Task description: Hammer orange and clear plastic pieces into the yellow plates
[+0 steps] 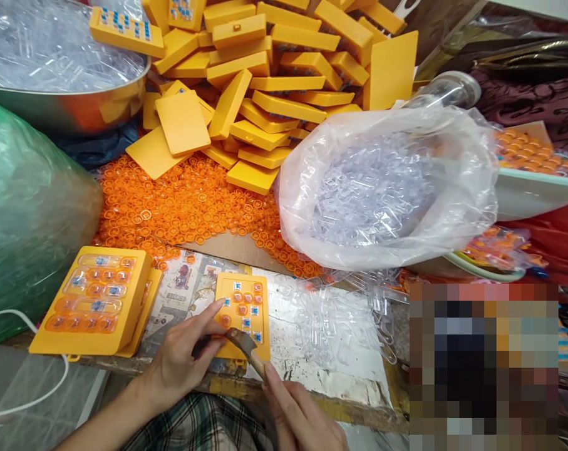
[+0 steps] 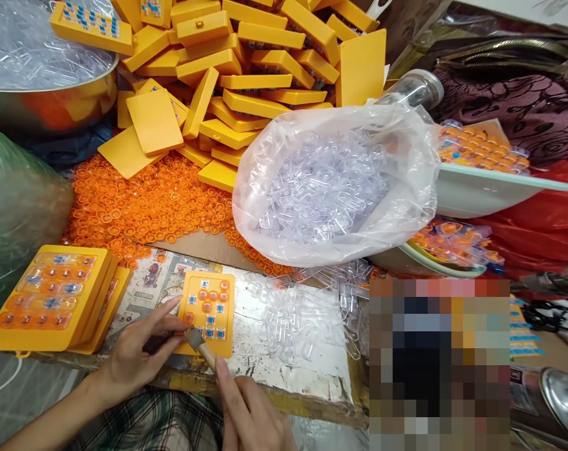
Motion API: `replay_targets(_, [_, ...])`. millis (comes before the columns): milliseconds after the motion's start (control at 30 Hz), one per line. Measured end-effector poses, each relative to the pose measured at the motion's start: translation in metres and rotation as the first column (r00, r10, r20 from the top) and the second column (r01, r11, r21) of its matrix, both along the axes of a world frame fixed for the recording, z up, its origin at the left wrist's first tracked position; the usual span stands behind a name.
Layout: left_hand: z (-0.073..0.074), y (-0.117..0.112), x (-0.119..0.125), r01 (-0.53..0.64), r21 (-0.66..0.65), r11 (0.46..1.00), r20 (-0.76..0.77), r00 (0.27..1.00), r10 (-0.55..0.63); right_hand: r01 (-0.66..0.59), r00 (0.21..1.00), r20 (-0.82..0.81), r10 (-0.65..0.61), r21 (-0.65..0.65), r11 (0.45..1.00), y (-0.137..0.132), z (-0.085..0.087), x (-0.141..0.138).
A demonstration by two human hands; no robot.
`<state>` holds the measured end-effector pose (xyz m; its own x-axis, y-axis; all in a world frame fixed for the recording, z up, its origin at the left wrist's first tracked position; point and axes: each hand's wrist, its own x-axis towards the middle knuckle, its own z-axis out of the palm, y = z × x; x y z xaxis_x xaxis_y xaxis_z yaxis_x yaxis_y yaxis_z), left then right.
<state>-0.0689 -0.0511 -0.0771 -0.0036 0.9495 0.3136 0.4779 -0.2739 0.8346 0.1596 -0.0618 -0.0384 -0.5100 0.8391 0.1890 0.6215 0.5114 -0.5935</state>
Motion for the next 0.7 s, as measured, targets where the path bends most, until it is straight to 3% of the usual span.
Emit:
replay_targets(100, [0.008, -0.002, -0.002, 0.003, -0.051, 0.999, 0.013, 1.000, -0.002, 0.050, 0.995, -0.079, -0.055, -0.057, 0.997, 0.002, -0.001, 0.002])
replay_targets(200, [0.025, 0.012, -0.004, -0.093, -0.046, 0.995, -0.015, 0.996, 0.092, 0.168, 0.967, -0.187, -0.175, -0.051, 0.984, 0.008, 0.000, 0.007])
replay_targets(300, [0.036, 0.058, 0.000, -0.217, 0.016, 0.976, -0.085, 0.972, 0.218, 0.354, 0.917, -0.185, -0.354, -0.033, 0.934, 0.018, -0.002, 0.018])
replay_targets(433, [0.031, 0.140, 0.013, -0.212, -0.032, 0.977, -0.226, 0.953, 0.200, 0.486, 0.844, -0.208, -0.494, -0.091, 0.869, 0.026, -0.005, 0.029])
replay_targets(500, [0.026, 0.165, 0.019, -0.206, -0.069, 0.976, -0.286, 0.941, 0.178, 0.516, 0.821, -0.213, -0.529, -0.121, 0.848, 0.025, -0.006, 0.033])
replay_targets(567, [0.022, 0.174, 0.021, -0.179, -0.103, 0.978, -0.322, 0.937, 0.138, 0.524, 0.813, -0.206, -0.545, -0.152, 0.838, 0.023, -0.007, 0.035])
replay_targets(700, [0.019, 0.168, 0.017, -0.105, -0.136, 0.985, -0.337, 0.940, 0.053, 0.526, 0.811, -0.198, -0.550, -0.166, 0.834, 0.023, -0.008, 0.034])
